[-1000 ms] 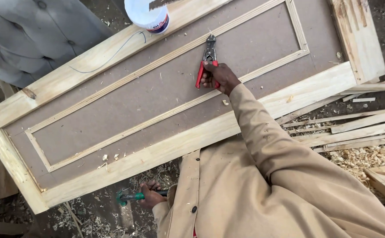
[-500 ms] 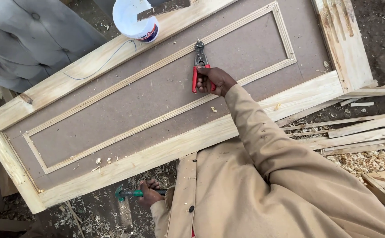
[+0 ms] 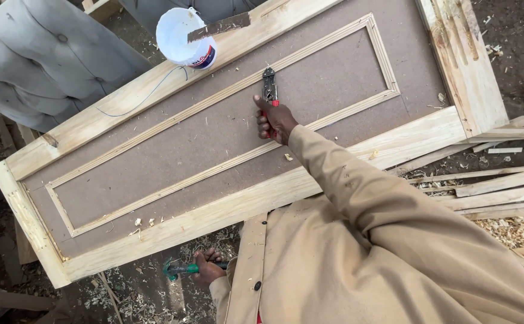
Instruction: The person is nailing and adjusting decorative wooden strips onto a panel using a hammer and pliers.
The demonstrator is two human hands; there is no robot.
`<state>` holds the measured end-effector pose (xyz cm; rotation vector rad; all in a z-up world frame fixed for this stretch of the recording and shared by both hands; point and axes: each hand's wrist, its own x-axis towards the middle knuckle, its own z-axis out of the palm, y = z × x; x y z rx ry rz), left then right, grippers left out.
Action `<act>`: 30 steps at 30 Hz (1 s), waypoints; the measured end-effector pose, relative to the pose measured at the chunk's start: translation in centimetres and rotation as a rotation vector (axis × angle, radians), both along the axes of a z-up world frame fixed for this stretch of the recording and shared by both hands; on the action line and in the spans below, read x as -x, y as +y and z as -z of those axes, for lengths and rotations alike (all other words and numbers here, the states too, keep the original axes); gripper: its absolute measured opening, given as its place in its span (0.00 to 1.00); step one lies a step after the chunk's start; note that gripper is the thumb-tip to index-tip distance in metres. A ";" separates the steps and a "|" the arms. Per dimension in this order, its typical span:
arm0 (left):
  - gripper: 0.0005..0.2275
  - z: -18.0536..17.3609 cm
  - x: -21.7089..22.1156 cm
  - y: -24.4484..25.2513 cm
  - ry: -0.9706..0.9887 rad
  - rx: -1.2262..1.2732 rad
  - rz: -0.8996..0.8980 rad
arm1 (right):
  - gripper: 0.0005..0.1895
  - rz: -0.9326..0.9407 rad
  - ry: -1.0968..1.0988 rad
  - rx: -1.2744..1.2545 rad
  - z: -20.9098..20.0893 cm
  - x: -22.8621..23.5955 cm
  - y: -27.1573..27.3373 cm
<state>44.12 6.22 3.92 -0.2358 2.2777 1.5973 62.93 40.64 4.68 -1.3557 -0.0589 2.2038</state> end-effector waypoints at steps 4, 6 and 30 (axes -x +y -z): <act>0.08 3.8 1.5 -1.7 -0.011 -0.038 0.017 | 0.19 -0.094 -0.431 -0.202 -2.5 -2.9 -1.0; 0.07 5.3 2.1 -2.4 -0.029 -0.071 0.002 | 0.18 -0.260 -0.412 -0.318 -1.4 -4.5 -1.3; 0.12 10.3 4.5 -0.6 -0.100 -0.216 0.287 | 0.15 0.351 -0.132 -0.244 2.4 -18.0 3.6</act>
